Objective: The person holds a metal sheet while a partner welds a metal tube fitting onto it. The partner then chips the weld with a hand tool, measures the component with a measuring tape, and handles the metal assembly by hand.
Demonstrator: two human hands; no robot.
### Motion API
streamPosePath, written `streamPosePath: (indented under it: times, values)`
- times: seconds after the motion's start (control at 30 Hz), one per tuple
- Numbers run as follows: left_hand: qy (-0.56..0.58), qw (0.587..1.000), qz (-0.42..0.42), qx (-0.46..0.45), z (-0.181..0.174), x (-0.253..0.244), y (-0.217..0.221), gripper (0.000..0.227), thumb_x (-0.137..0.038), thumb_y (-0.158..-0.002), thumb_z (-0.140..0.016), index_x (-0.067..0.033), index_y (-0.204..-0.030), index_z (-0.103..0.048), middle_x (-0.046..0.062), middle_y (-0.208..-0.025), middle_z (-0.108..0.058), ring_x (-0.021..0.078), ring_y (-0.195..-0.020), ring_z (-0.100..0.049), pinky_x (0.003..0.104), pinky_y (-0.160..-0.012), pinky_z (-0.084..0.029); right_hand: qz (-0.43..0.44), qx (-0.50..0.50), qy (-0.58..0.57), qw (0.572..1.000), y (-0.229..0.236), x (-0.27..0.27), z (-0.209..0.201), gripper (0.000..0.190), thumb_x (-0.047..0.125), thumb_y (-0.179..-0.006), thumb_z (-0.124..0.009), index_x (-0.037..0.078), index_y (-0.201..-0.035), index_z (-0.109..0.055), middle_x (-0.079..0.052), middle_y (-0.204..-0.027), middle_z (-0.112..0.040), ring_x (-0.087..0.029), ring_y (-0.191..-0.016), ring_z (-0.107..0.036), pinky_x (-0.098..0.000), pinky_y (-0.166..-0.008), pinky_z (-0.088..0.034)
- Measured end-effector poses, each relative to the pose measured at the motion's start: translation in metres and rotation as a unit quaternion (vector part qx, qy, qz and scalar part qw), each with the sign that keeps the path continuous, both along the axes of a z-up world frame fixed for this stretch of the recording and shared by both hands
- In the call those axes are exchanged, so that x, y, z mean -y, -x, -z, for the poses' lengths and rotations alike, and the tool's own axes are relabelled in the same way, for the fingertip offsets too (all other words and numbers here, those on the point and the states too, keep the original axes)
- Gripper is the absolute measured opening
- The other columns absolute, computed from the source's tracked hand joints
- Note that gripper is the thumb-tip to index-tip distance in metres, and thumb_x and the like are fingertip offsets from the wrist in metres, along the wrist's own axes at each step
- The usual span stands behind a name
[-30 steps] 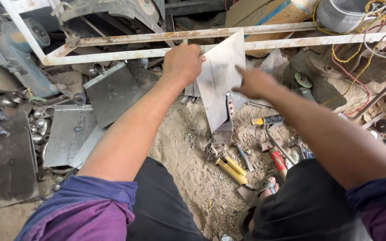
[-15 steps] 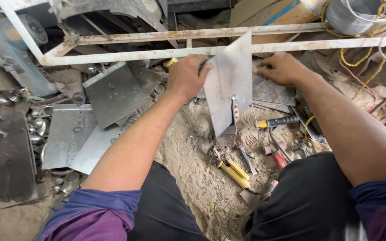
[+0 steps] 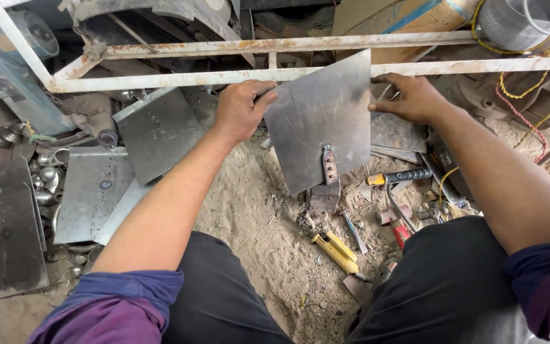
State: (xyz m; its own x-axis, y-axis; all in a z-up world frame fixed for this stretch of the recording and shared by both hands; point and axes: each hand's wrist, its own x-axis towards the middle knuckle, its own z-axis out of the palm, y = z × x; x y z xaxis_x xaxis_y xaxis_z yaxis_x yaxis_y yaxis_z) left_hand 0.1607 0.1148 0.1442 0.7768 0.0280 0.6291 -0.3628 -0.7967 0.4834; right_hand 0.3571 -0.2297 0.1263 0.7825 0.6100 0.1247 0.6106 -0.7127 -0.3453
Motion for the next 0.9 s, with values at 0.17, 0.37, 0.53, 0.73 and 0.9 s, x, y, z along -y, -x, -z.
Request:
streamPosePath:
  times: [0.17,0.37,0.53,0.73,0.9]
  values:
    - [0.012,1.000,0.016,0.011,0.006,-0.006,0.001,0.021,-0.020,-0.097,-0.073,-0.0053,-0.111,-0.078,0.014,-0.106,-0.077,0.0305,-0.095,-0.076,0.038,-0.083,-0.059,-0.037,-0.067,0.017,0.997,0.003,-0.016,0.006,0.075,0.055,-0.073,-0.083,0.011,-0.131,-0.066,-0.016,-0.112,-0.076,-0.033,-0.102,-0.073,-0.0444,-0.097,-0.053]
    - [0.062,0.998,0.003,-0.023,0.011,-0.011,0.004,0.019,-0.018,-0.097,-0.073,-0.0060,-0.111,-0.077,0.012,-0.109,-0.078,0.0256,-0.098,-0.076,0.036,-0.085,-0.059,-0.006,-0.141,0.075,0.987,0.007,-0.027,0.005,0.054,0.056,-0.081,-0.080,0.006,-0.099,-0.079,-0.017,-0.088,-0.077,-0.028,-0.084,-0.072,-0.0446,-0.083,-0.056]
    - [0.170,0.985,-0.014,-0.032,0.028,-0.015,-0.008,0.044,-0.015,-0.092,-0.076,-0.0105,-0.134,-0.067,0.008,-0.126,-0.070,0.0184,-0.105,-0.070,0.033,-0.083,-0.058,-0.029,-0.107,0.123,0.986,-0.001,-0.023,0.017,0.072,0.061,-0.085,-0.079,-0.008,-0.069,-0.063,-0.016,-0.072,-0.065,-0.027,-0.068,-0.066,-0.0467,-0.066,-0.055]
    - [0.301,0.943,0.004,-0.139,0.040,-0.014,-0.011,0.047,-0.017,-0.091,-0.078,-0.0062,-0.133,-0.061,0.010,-0.092,-0.077,0.0100,-0.084,-0.066,0.025,-0.077,-0.052,-0.007,-0.113,0.125,0.986,0.011,-0.017,0.009,0.067,0.062,-0.082,-0.078,-0.003,-0.069,-0.066,-0.018,-0.065,-0.066,-0.027,-0.066,-0.067,-0.0455,-0.068,-0.055]
    - [0.251,0.948,0.018,-0.196,0.057,-0.020,-0.022,0.030,-0.021,-0.091,-0.080,-0.0020,-0.114,-0.073,0.007,-0.096,-0.077,0.0090,-0.084,-0.066,0.026,-0.079,-0.054,-0.001,-0.115,0.135,0.984,0.012,-0.004,0.012,0.067,0.063,-0.083,-0.076,-0.003,-0.072,-0.069,-0.017,-0.067,-0.067,-0.027,-0.067,-0.068,-0.0456,-0.068,-0.055]
